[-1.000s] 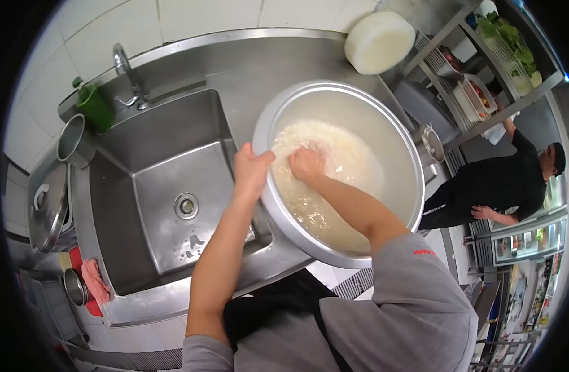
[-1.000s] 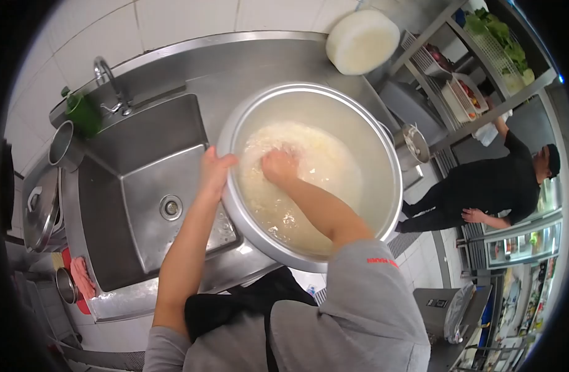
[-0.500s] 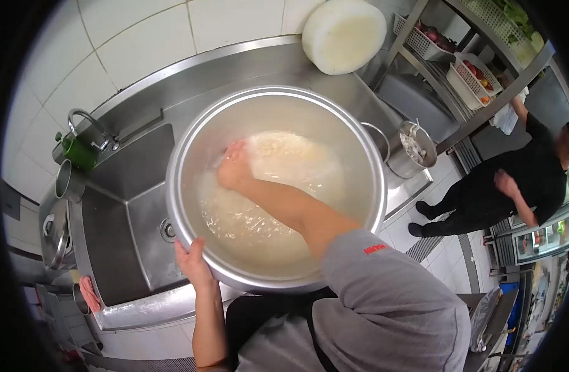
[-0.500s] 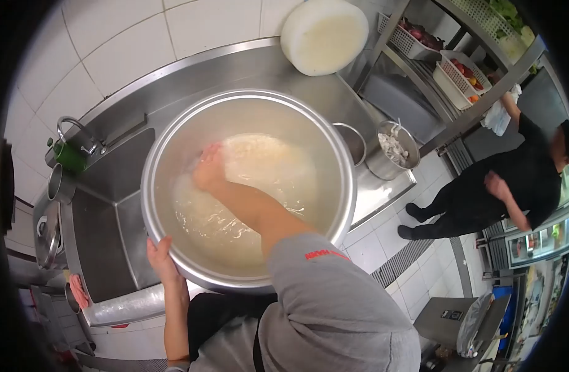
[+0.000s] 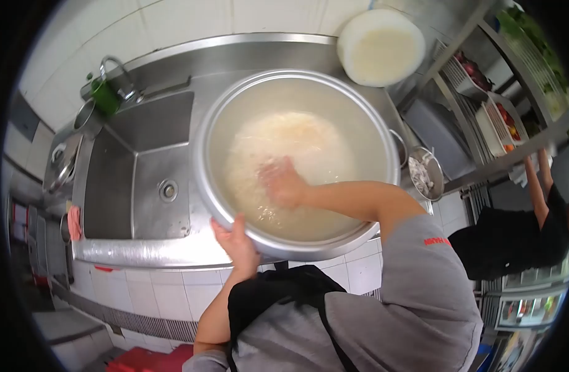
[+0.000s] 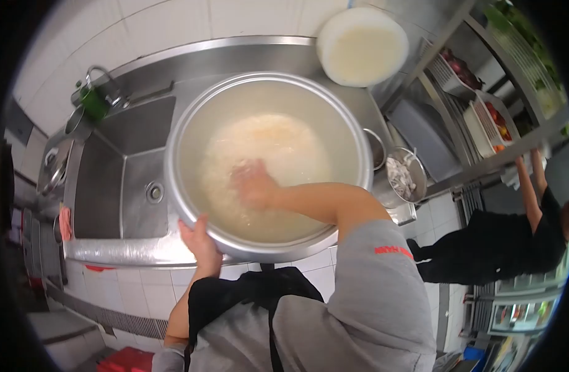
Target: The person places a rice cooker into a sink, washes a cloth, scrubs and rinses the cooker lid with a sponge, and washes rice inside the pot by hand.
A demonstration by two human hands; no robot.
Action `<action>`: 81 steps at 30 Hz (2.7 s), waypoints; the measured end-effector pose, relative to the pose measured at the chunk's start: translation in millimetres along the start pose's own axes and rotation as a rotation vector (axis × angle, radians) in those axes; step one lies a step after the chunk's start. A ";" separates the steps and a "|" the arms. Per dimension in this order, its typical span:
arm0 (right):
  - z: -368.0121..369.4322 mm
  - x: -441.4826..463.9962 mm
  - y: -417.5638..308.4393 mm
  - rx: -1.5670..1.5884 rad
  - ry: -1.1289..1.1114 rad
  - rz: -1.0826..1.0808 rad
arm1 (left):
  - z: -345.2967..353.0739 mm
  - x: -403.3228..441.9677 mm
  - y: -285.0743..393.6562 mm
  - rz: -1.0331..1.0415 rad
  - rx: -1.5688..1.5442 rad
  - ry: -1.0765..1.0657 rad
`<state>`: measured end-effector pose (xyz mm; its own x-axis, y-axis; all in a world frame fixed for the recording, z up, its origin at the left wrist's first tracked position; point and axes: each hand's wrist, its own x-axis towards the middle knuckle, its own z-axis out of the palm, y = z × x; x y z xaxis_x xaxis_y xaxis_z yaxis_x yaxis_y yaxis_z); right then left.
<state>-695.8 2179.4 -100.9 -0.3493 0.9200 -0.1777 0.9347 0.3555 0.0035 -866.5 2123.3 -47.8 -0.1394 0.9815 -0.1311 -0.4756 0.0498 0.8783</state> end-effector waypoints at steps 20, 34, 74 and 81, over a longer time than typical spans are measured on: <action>40.1 18.2 26.9 -0.069 0.489 -0.086 | 68.4 168.2 33.8 0.238 1.274 -0.232; 2.4 134.0 68.5 -0.263 -0.003 0.245 | 92.1 133.3 28.4 0.127 1.471 -0.027; 122.4 158.6 125.1 1.268 0.555 0.012 | 88.6 140.7 27.4 0.119 1.346 -0.117; 73.6 34.5 29.2 -0.144 0.722 -0.201 | 90.8 139.5 26.5 0.126 1.305 -0.089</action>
<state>-675.7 2209.4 -179.4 -0.5145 0.6974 0.4990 0.8481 0.4998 0.1759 -819.6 2278.3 -1.0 -0.0396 0.9988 -0.0299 0.7273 0.0493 0.6846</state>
